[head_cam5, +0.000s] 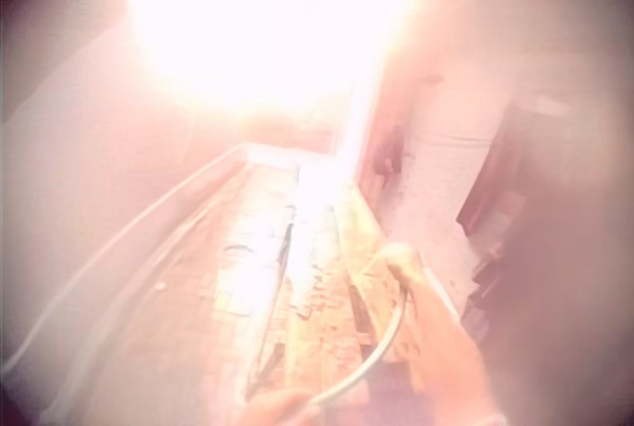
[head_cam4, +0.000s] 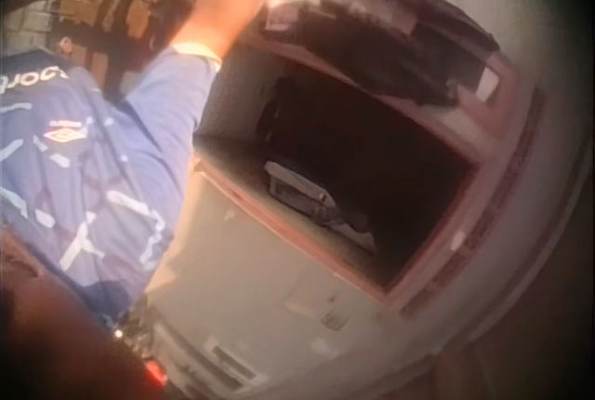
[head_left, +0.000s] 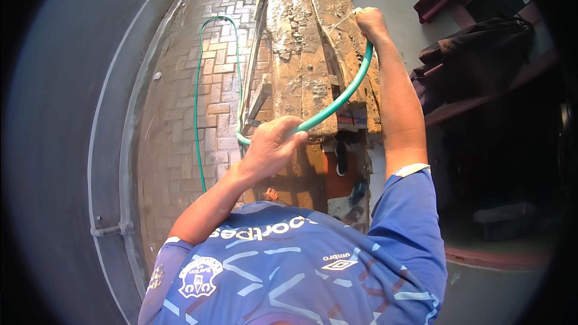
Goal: The person uses a green hose to spray water on a paved outdoor area, cleaning the ground and a stack of wooden planks. The person moves around the area to cover different sections and briefly touches a bag of material before continuing to spray the wood.
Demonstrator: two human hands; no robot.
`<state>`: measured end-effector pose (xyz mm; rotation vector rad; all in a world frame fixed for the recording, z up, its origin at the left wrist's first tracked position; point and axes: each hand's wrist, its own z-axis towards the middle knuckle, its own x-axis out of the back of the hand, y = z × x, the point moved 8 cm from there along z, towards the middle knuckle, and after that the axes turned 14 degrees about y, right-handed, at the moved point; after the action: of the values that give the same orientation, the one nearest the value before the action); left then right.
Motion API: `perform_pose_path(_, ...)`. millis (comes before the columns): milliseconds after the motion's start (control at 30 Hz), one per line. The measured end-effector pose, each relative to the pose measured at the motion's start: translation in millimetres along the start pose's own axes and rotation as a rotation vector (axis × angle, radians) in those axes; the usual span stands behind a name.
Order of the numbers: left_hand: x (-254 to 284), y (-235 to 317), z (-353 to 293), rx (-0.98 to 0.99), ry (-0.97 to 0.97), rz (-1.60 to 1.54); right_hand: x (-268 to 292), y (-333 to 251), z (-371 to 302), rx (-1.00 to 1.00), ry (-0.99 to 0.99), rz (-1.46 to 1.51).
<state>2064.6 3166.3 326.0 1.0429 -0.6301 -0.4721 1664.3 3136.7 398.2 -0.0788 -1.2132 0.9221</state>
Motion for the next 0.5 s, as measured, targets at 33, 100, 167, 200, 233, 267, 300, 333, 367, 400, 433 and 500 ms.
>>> perform_pose_path(33, 0, 0, 4, 0.02, 0.006, 0.018, 0, -6, 3, -0.004, -0.01, -0.005)
perform_pose_path(100, -5, 0, 11, 0.027, 0.014, 0.02, 12, -12, 6, -0.038, -0.005, -0.001)
perform_pose_path(167, -8, -1, 17, 0.016, 0.036, 0.008, 13, -13, 18, -0.022, 0.051, 0.018)
perform_pose_path(200, -11, -1, 20, 0.026, 0.044, -0.004, 14, -12, 23, -0.015, 0.078, 0.028)
perform_pose_path(233, -13, 0, 23, 0.034, 0.05, -0.018, 18, -10, 26, -0.01, 0.121, 0.023)
perform_pose_path(267, -14, 0, 25, 0.046, 0.059, -0.029, 18, -10, 26, -0.038, 0.111, 0.008)
perform_pose_path(300, -16, 3, 27, 0.049, 0.056, -0.027, 19, -9, 25, -0.067, 0.102, -0.009)
perform_pose_path(333, -17, 8, 29, 0.05, 0.052, -0.027, 23, -9, 23, -0.098, 0.095, -0.027)
perform_pose_path(367, -17, 11, 28, 0.055, 0.044, -0.029, 24, -8, 16, -0.125, 0.054, -0.051)
perform_pose_path(400, -20, 14, 26, 0.049, 0.017, -0.027, 15, 3, 21, -0.07, -0.053, -0.168)
perform_pose_path(433, -22, 17, 22, 0.043, -0.012, -0.026, 1, 27, 33, -0.017, -0.161, -0.285)
perform_pose_path(500, -21, 15, 15, 0.032, -0.054, -0.014, -31, 59, 28, -0.053, -0.296, -0.215)
